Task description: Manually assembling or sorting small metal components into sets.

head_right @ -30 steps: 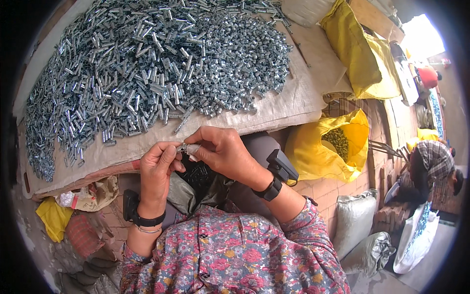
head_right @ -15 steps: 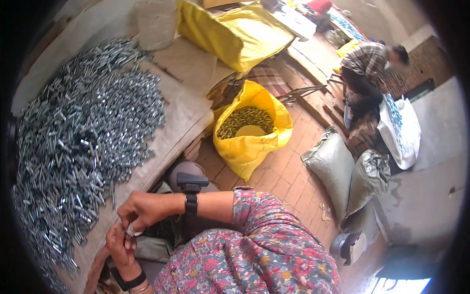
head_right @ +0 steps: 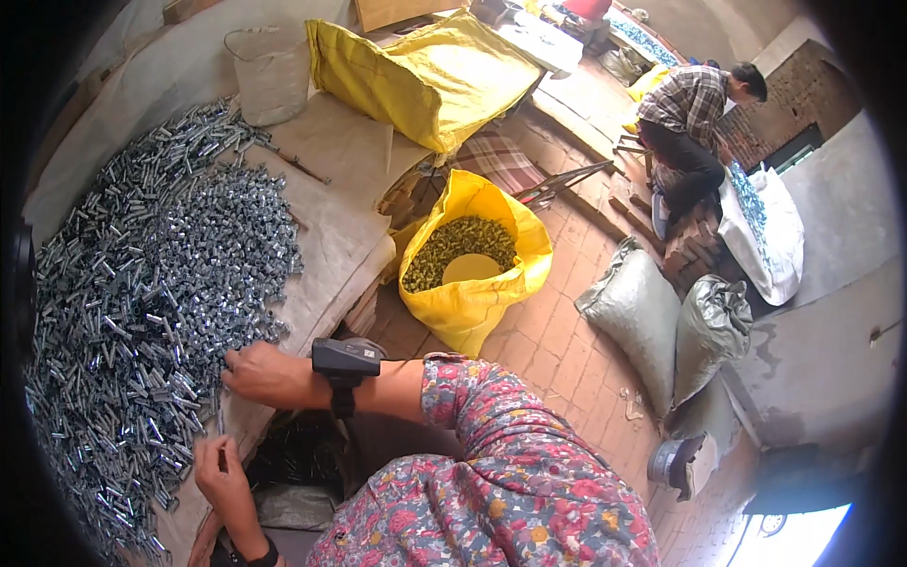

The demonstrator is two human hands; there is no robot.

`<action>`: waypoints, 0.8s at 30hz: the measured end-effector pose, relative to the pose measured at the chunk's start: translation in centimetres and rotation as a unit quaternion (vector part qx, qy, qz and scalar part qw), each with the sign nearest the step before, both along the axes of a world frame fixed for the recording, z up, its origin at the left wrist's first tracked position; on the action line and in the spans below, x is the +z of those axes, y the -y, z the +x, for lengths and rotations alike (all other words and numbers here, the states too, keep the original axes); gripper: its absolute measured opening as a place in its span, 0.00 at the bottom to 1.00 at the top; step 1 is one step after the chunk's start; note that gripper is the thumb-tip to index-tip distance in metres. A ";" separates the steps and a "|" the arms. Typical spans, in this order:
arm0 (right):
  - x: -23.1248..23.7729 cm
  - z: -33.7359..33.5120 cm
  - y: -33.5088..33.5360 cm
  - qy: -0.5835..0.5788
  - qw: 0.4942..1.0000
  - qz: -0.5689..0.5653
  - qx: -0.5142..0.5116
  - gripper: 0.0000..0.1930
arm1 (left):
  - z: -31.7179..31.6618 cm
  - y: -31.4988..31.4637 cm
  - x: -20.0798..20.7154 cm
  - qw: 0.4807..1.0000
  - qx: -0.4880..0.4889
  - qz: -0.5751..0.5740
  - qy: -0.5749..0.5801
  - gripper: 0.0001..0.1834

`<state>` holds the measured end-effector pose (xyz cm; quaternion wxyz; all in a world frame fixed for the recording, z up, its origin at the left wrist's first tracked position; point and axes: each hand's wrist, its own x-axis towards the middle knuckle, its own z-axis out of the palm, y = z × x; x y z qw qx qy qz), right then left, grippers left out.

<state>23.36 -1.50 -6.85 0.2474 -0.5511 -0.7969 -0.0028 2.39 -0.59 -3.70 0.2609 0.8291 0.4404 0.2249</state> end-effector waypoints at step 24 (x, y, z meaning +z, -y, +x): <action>1.1 -1.1 0.4 0.091 0.991 -0.101 -0.015 0.16 | 0.8 -0.2 -1.3 0.871 0.107 -0.336 0.342 0.14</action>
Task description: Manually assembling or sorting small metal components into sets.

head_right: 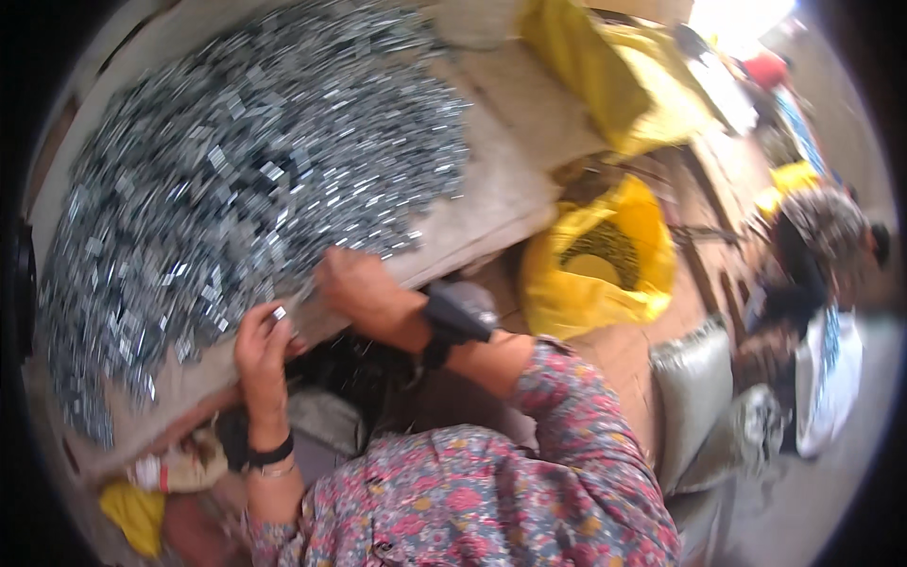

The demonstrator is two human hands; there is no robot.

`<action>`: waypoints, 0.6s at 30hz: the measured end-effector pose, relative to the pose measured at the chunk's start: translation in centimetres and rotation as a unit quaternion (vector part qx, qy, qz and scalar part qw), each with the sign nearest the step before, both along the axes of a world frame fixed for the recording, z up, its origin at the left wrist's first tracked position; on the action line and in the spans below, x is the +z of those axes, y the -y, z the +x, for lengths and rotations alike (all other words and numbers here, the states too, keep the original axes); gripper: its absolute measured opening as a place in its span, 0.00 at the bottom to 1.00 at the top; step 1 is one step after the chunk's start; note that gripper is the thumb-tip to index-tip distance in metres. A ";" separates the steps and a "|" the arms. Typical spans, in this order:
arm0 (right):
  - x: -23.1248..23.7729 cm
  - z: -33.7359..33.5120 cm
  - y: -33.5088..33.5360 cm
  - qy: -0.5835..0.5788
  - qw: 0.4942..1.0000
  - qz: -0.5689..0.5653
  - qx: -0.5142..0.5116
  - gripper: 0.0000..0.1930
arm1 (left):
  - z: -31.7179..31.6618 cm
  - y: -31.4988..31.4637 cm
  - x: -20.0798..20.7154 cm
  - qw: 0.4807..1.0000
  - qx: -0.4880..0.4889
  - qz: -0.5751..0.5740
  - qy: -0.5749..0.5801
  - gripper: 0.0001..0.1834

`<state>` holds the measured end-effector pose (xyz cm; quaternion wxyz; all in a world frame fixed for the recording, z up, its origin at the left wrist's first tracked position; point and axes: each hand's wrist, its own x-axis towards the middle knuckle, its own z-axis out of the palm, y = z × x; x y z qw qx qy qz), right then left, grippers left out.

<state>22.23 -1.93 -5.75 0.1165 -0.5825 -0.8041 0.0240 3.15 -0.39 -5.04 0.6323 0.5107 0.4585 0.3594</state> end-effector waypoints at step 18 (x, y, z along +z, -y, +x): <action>-0.5 0.8 0.4 -0.172 0.984 -0.036 -0.018 0.07 | -1.6 1.2 0.1 0.980 0.046 -0.112 0.160 0.09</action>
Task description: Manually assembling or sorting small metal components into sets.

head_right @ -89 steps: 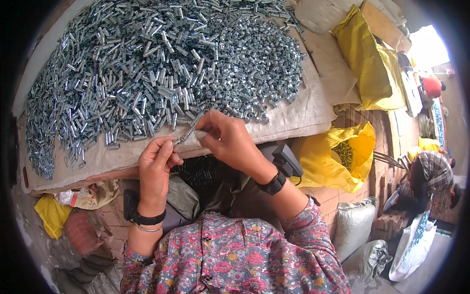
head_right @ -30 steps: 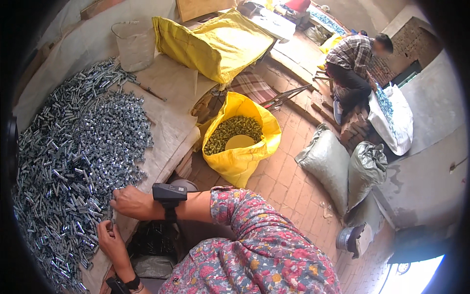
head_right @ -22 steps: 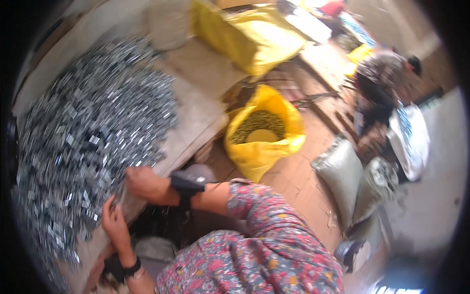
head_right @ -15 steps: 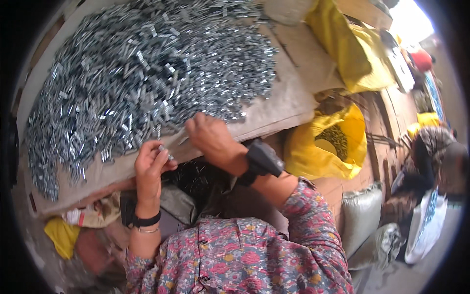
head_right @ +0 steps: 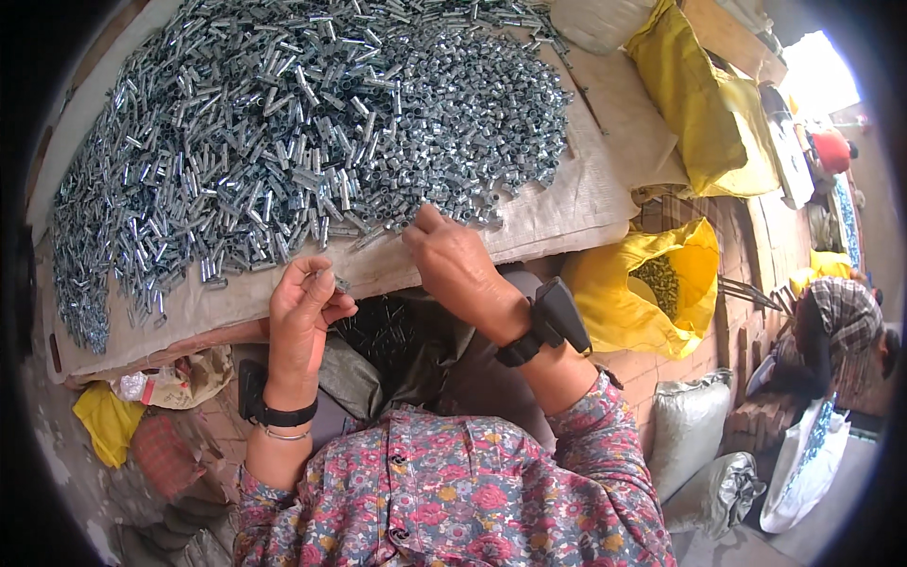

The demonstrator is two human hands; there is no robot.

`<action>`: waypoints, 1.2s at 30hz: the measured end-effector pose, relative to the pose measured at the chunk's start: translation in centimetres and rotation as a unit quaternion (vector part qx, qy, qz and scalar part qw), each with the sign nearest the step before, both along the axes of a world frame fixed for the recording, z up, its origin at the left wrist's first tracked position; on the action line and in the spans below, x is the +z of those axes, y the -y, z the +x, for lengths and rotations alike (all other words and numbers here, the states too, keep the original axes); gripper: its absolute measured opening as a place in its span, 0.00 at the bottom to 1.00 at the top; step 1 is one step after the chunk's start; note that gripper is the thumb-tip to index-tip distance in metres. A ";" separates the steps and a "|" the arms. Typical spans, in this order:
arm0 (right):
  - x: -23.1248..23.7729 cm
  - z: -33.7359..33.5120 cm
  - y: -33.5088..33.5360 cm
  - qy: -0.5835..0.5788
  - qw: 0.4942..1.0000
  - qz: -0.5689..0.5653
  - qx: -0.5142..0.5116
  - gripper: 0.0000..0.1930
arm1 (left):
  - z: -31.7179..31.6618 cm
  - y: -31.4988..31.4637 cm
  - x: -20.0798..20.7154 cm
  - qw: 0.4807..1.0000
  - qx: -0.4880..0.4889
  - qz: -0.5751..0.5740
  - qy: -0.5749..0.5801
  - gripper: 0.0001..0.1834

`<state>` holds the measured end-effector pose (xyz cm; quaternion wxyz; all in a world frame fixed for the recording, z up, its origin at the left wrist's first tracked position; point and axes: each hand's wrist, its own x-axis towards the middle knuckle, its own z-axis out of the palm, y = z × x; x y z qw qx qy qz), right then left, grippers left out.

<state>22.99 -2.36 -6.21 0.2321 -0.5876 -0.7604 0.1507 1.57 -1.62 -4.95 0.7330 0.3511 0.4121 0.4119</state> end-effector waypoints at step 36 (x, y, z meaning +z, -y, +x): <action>4.1 -2.4 2.6 -0.316 0.945 -0.084 0.023 0.08 | 1.5 2.0 1.4 0.999 0.015 -0.014 -0.051 0.10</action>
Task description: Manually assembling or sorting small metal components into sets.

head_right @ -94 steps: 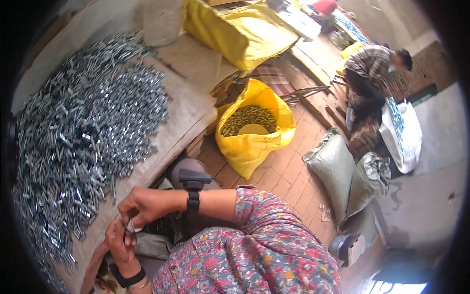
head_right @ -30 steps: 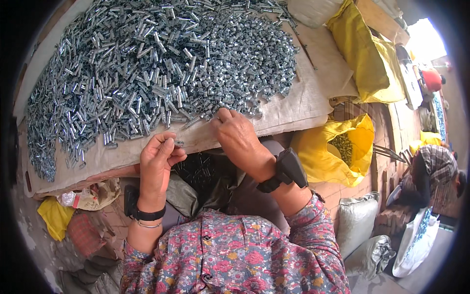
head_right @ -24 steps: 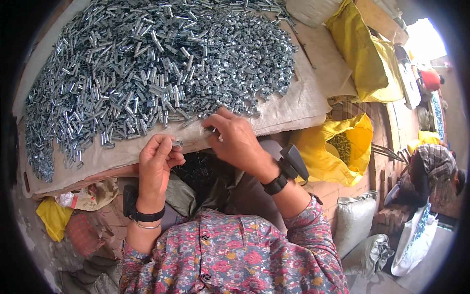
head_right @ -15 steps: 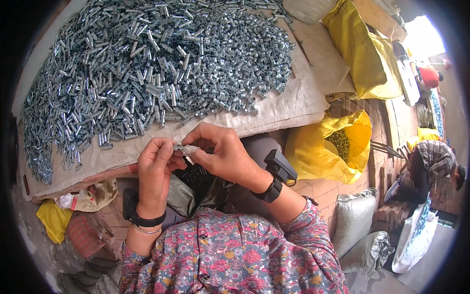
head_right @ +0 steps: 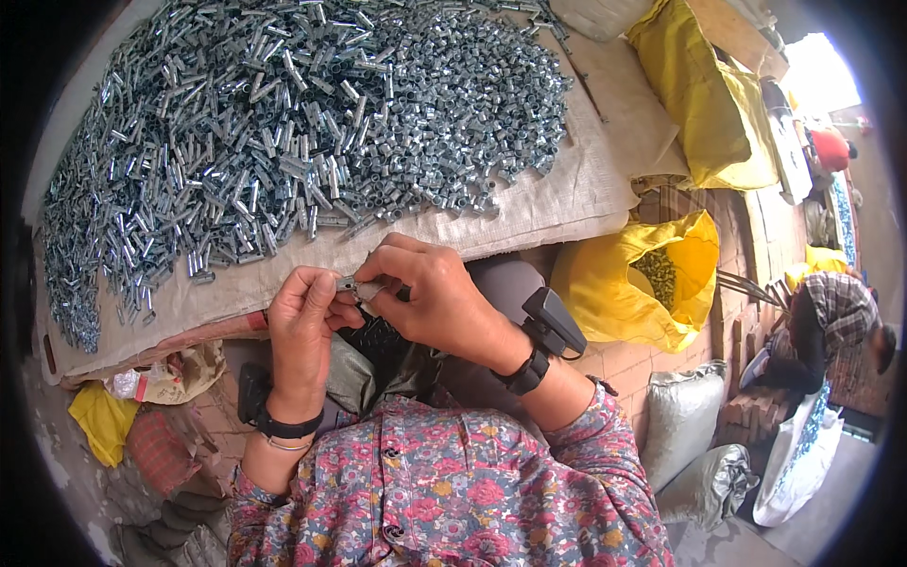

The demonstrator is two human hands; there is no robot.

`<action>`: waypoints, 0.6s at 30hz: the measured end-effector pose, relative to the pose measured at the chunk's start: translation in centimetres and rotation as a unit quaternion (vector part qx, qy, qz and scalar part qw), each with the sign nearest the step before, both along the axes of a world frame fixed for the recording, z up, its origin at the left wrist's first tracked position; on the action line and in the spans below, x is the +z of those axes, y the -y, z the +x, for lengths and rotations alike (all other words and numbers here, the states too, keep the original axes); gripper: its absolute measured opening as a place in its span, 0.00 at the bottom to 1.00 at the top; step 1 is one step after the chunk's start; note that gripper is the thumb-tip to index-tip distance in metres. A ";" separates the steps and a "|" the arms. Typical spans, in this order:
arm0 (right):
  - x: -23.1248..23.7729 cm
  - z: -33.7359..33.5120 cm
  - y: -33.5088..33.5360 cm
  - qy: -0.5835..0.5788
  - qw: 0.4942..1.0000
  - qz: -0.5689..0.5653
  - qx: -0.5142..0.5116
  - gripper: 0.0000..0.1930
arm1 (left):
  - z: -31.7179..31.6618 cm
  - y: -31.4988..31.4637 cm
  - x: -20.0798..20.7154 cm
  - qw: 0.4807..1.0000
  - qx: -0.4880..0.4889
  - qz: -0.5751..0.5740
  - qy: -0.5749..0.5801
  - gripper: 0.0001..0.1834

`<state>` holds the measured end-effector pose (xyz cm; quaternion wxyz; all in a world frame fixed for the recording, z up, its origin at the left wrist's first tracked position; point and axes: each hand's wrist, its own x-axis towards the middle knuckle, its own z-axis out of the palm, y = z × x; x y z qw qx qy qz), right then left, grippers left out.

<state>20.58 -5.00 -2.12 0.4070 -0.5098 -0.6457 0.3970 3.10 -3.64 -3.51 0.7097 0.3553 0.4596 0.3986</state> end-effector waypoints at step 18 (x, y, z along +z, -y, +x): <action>-3.0 0.9 -0.2 -0.310 0.905 -0.268 0.111 0.08 | -1.6 0.0 -1.7 0.991 -0.119 -0.026 0.054 0.11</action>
